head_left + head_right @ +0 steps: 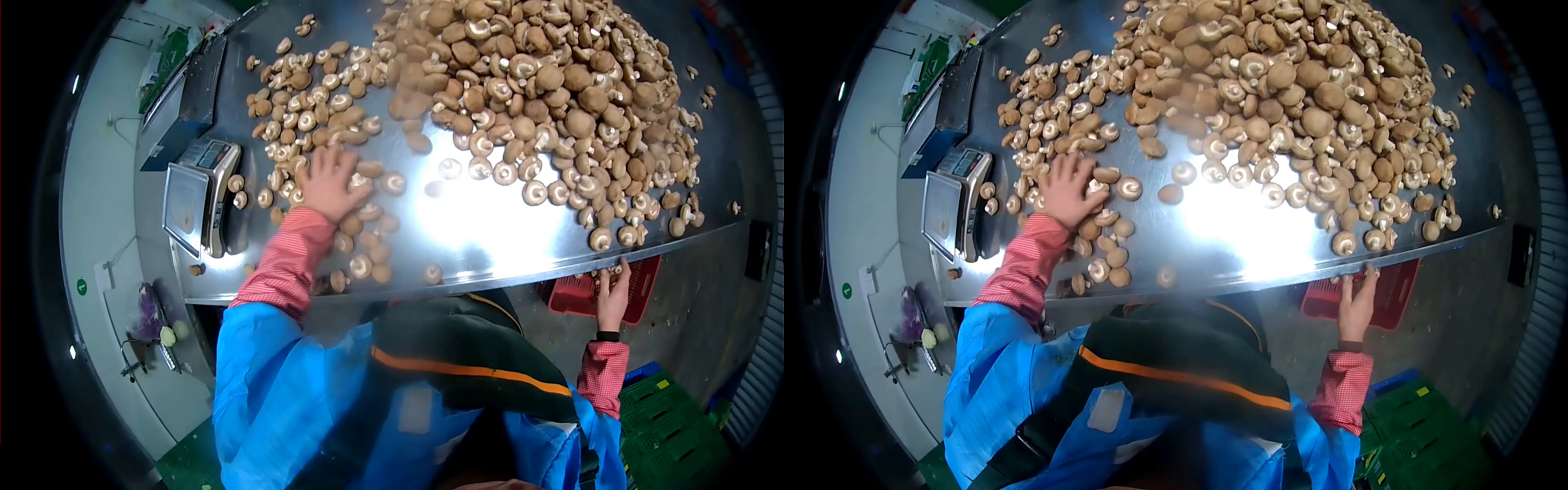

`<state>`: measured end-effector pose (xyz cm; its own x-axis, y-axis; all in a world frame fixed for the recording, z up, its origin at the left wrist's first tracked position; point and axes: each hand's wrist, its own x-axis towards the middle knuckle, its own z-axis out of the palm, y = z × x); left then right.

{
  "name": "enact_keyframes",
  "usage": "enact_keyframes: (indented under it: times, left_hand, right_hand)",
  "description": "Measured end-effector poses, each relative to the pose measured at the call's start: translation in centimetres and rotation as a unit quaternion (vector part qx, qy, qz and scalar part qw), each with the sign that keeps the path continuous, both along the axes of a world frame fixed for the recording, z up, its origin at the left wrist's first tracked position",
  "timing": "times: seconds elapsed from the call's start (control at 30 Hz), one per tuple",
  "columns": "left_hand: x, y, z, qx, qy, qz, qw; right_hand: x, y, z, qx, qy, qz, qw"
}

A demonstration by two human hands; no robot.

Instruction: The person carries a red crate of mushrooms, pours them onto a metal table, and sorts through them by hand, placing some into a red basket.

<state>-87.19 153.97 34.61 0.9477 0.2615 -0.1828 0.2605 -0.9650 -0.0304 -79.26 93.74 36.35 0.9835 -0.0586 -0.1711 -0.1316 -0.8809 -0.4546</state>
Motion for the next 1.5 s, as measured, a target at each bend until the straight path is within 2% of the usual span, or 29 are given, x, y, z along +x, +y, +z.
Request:
enact_keyframes:
  times: [0.03,0.07,0.17,0.27,0.3,0.37,0.43,0.47,0.57,0.6,0.7,0.8,0.97,1.0,1.1,1.13,1.27,1.37,1.4,1.5]
  left_hand:
    - [0.0,1.1,-0.3,0.007,-0.023,0.042,0.999]
    - [0.1,1.8,-0.8,0.014,-0.102,0.026,0.994]
    - [6.6,-1.8,1.4,-0.127,-0.203,-0.045,0.970]
    - [15.3,-8.3,1.6,-0.161,-0.232,-0.145,0.948]
    - [17.4,-10.3,0.7,-0.161,-0.232,-0.172,0.944]
    - [20.8,-13.3,-2.1,-0.144,-0.259,-0.179,0.938]
    - [22.0,-13.1,-3.8,-0.117,-0.200,-0.195,0.953]
    - [21.8,-12.4,-4.5,-0.100,-0.206,-0.215,0.949]
    - [20.3,-9.3,-3.8,-0.056,-0.132,-0.216,0.966]
    - [19.6,-7.9,-4.2,-0.011,-0.133,-0.215,0.967]
    - [17.2,-4.5,-1.9,-0.064,-0.041,-0.127,0.989]
    - [13.1,-1.1,-2.2,-0.072,-0.082,-0.054,0.993]
    - [5.6,5.2,-3.3,-0.032,-0.047,0.025,0.998]
    - [4.6,5.6,-3.2,-0.015,-0.037,0.033,0.999]
    - [2.8,6.4,-2.9,-0.063,-0.028,0.037,0.997]
    - [2.1,6.9,-3.1,-0.063,-0.055,0.019,0.996]
    - [-1.4,10.3,-6.1,-0.222,-0.160,0.142,0.951]
    - [-0.3,9.0,-1.7,0.070,-0.147,0.191,0.968]
    - [1.3,8.4,-0.1,0.123,-0.197,0.146,0.962]
    - [6.7,8.4,0.1,-0.064,-0.321,-0.048,0.944]
  right_hand:
    - [0.4,1.4,0.7,-0.022,0.012,0.006,1.000]
    - [0.6,2.7,1.5,-0.019,0.013,0.018,1.000]
    - [0.8,5.7,1.6,0.001,-0.020,0.066,0.998]
    - [2.2,10.6,1.8,0.019,-0.077,0.162,0.984]
    - [2.1,12.0,2.3,0.034,-0.044,0.166,0.985]
    - [1.9,12.7,1.6,0.012,-0.041,0.214,0.976]
    - [0.2,12.1,0.8,-0.002,-0.023,0.248,0.968]
    - [-0.5,11.9,0.8,0.005,-0.011,0.242,0.970]
    - [-0.8,11.6,0.8,0.006,-0.004,0.235,0.972]
    - [-0.7,11.8,0.8,0.009,-0.004,0.227,0.974]
    - [-0.6,12.3,0.1,0.018,-0.005,0.221,0.975]
    - [-0.7,12.5,-1.1,0.031,-0.007,0.243,0.970]
    - [-1.1,15.7,-1.0,0.040,0.053,0.256,0.964]
    - [-1.0,16.7,-0.9,0.064,0.019,0.269,0.961]
    - [-0.7,18.5,-1.1,0.068,0.017,0.291,0.954]
    - [-0.5,19.2,-0.9,0.070,0.013,0.296,0.953]
    - [1.5,22.9,0.0,0.118,0.008,0.328,0.937]
    - [4.5,28.1,0.4,0.133,-0.050,0.377,0.915]
    - [5.8,30.1,-0.1,0.126,-0.069,0.398,0.906]
    - [9.4,37.9,-1.4,0.104,-0.129,0.439,0.883]
